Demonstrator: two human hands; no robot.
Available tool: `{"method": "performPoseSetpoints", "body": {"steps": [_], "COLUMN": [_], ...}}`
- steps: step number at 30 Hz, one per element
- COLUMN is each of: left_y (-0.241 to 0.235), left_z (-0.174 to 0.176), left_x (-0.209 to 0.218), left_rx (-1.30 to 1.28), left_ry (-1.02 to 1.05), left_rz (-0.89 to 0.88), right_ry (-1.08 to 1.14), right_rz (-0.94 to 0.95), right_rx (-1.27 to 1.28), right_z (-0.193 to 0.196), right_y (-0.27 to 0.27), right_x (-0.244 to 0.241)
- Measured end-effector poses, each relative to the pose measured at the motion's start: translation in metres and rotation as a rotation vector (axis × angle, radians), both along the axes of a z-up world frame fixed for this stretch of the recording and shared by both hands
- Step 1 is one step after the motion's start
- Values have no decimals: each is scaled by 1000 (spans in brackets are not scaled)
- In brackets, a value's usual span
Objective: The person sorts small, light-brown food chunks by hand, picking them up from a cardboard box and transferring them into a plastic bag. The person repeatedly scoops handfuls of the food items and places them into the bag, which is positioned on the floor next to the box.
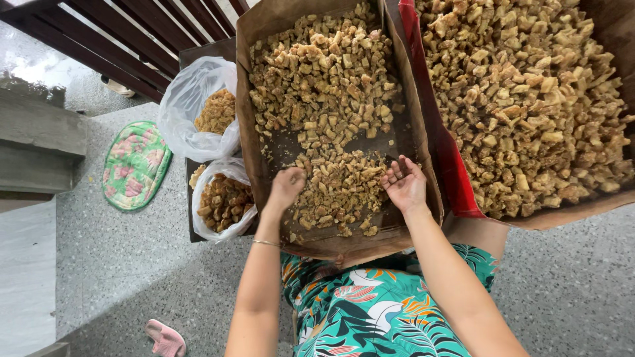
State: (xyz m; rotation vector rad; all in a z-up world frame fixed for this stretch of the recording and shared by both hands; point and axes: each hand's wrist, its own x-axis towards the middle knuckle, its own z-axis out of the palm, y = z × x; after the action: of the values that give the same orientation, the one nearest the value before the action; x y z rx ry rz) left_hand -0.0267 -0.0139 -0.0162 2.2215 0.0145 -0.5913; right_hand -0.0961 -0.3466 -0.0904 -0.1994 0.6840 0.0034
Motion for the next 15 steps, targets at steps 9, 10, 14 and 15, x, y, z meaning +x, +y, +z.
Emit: {"method": "performPoseSetpoints", "body": {"steps": [9, 10, 14, 15], "left_y": [14, 3, -72, -94], "left_z": [36, 42, 62, 64], "left_x": [-3, -2, -5, -7], "left_rx": [-1061, -1049, -708, -682], "left_ry": [343, 377, 393, 333], "left_rz": [-73, -137, -187, -250], "right_ry": [-114, -132, -249, -290], "right_rz": [76, 129, 302, 336], "right_rx": [-35, -38, -25, -15], "right_z": [23, 32, 64, 68], "right_y": [10, 11, 20, 21], "right_x": [-2, -3, -7, -8]}}
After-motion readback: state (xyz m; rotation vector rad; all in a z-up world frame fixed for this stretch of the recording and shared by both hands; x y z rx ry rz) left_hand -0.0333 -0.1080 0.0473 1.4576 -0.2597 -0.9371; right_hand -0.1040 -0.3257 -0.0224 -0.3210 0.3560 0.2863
